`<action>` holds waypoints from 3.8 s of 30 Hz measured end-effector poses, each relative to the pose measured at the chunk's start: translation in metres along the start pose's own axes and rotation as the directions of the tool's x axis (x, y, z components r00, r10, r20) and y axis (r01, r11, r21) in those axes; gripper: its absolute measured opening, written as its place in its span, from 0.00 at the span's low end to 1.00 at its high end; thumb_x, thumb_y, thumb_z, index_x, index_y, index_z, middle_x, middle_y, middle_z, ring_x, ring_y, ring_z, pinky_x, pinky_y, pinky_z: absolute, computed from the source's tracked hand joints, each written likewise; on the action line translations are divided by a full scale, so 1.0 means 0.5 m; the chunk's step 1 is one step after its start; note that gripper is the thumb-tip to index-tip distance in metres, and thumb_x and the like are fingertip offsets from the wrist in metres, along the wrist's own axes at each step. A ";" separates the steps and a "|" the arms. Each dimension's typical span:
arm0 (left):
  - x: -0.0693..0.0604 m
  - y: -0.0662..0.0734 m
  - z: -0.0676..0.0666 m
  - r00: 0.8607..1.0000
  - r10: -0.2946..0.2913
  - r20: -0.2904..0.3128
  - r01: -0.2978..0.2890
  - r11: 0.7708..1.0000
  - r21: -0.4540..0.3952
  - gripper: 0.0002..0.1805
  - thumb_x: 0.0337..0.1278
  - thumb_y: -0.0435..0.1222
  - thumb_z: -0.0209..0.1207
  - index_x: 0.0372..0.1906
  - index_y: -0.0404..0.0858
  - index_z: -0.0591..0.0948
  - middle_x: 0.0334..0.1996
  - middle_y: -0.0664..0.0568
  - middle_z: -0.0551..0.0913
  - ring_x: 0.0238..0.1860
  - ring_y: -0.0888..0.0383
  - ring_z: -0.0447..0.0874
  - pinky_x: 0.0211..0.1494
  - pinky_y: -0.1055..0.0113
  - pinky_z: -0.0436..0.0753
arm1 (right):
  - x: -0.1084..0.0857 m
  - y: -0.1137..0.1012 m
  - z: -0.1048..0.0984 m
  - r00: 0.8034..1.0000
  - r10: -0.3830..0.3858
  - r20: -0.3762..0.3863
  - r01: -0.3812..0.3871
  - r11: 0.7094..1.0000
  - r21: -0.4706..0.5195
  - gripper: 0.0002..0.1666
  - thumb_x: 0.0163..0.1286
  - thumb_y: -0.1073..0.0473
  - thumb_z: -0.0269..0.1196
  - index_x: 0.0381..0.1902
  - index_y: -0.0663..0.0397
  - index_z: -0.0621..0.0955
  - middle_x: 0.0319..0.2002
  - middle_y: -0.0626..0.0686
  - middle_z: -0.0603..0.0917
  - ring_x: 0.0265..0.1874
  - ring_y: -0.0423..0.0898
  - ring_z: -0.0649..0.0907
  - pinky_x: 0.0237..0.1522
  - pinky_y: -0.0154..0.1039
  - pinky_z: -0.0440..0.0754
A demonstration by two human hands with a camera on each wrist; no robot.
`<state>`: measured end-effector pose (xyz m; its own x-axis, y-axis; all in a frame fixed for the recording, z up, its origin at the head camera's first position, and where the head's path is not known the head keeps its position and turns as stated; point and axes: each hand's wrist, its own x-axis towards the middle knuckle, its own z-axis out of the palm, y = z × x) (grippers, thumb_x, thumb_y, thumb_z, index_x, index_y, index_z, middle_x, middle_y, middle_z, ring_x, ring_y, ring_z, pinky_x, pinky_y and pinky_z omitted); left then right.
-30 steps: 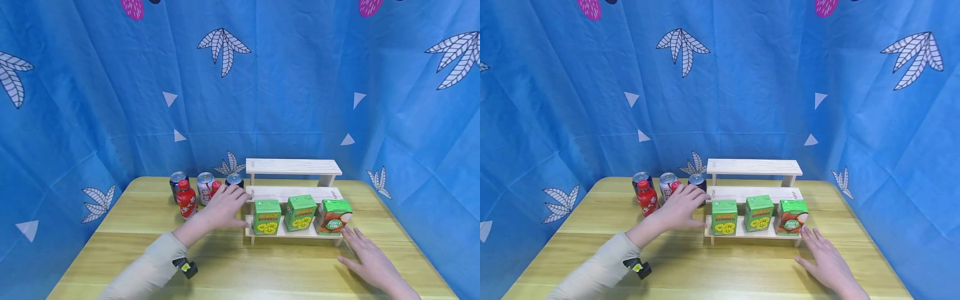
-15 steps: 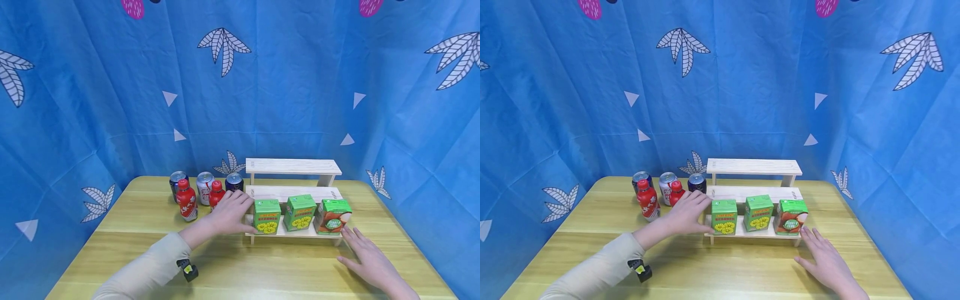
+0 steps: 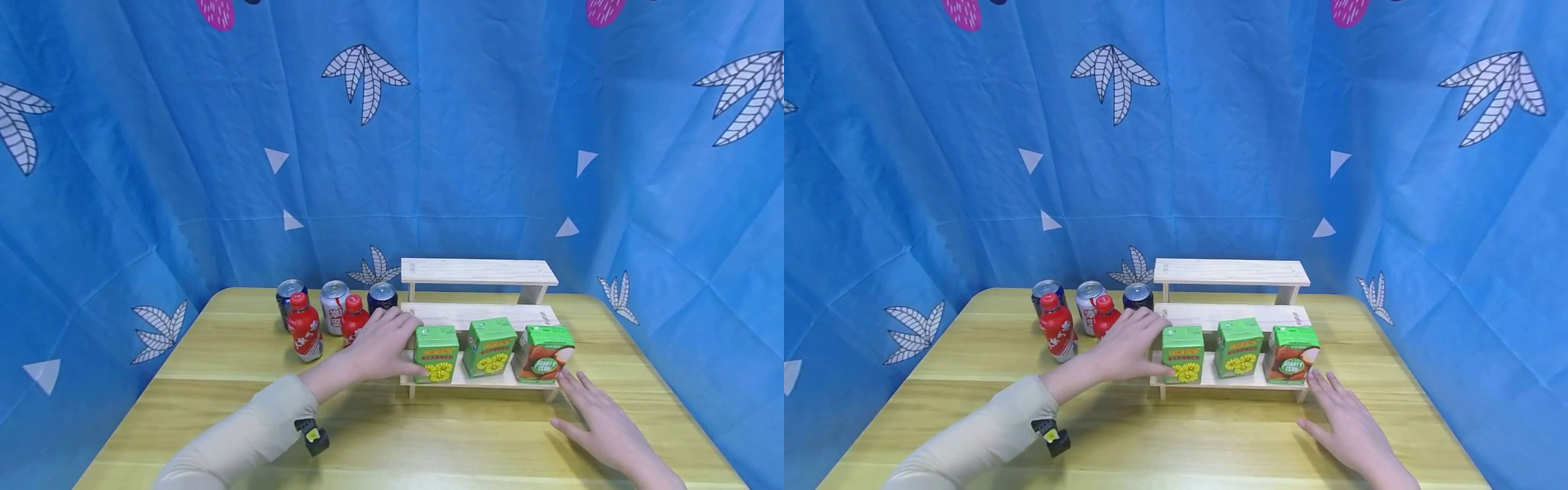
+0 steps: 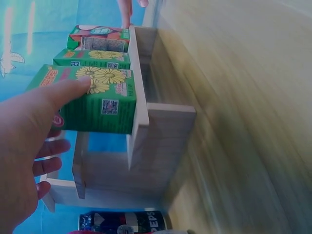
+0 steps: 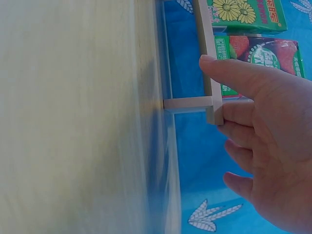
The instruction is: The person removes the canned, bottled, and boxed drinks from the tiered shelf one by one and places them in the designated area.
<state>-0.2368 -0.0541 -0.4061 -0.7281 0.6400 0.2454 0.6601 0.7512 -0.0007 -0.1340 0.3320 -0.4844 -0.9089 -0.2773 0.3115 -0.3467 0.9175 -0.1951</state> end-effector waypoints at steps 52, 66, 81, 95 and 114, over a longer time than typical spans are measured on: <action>0.006 0.006 -0.007 0.973 0.128 -0.189 -0.098 0.982 0.164 0.29 0.55 0.70 0.50 0.43 0.50 0.75 0.39 0.61 0.80 0.46 0.60 0.71 0.49 0.62 0.67 | -0.001 -0.005 -0.006 0.995 0.062 0.081 -0.065 0.997 0.032 0.48 0.63 0.41 0.65 0.71 0.63 0.65 0.71 0.66 0.65 0.70 0.67 0.63 0.71 0.28 0.27; -0.039 -0.025 -0.023 0.960 0.111 -0.257 -0.072 0.985 0.157 0.29 0.54 0.69 0.53 0.43 0.50 0.77 0.40 0.61 0.78 0.44 0.59 0.68 0.49 0.61 0.67 | 0.001 -0.003 -0.007 0.995 0.056 0.084 -0.059 0.998 0.038 0.48 0.63 0.41 0.65 0.71 0.64 0.64 0.70 0.67 0.65 0.71 0.66 0.62 0.63 0.19 0.23; -0.111 -0.066 -0.049 0.963 0.006 -0.271 0.030 0.991 0.132 0.29 0.49 0.69 0.58 0.43 0.49 0.78 0.40 0.58 0.78 0.46 0.56 0.71 0.49 0.59 0.69 | 0.001 -0.001 -0.005 0.997 0.042 0.061 -0.044 0.999 0.028 0.47 0.62 0.42 0.66 0.70 0.64 0.65 0.70 0.67 0.66 0.76 0.58 0.53 0.66 0.20 0.24; -0.176 -0.113 -0.066 0.953 -0.095 -0.286 0.128 0.987 0.102 0.29 0.46 0.67 0.62 0.41 0.48 0.79 0.40 0.56 0.79 0.45 0.54 0.70 0.51 0.56 0.67 | 0.001 -0.002 -0.005 0.998 0.037 0.055 -0.039 0.999 0.031 0.47 0.62 0.43 0.66 0.70 0.65 0.65 0.70 0.67 0.66 0.75 0.60 0.56 0.59 0.14 0.22; -0.260 -0.159 -0.069 0.928 -0.224 -0.297 0.245 0.969 0.036 0.29 0.44 0.63 0.66 0.43 0.46 0.79 0.38 0.56 0.77 0.42 0.55 0.67 0.47 0.57 0.64 | 0.004 -0.004 -0.008 0.994 0.067 0.088 -0.072 0.996 0.055 0.48 0.62 0.41 0.66 0.71 0.64 0.65 0.70 0.66 0.65 0.70 0.67 0.63 0.69 0.62 0.58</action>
<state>-0.1881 -0.2028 -0.4047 -0.7686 0.3784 0.5158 0.4544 0.8905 0.0240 -0.1344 0.3309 -0.4797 -0.9471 -0.2390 0.2143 -0.2923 0.9180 -0.2679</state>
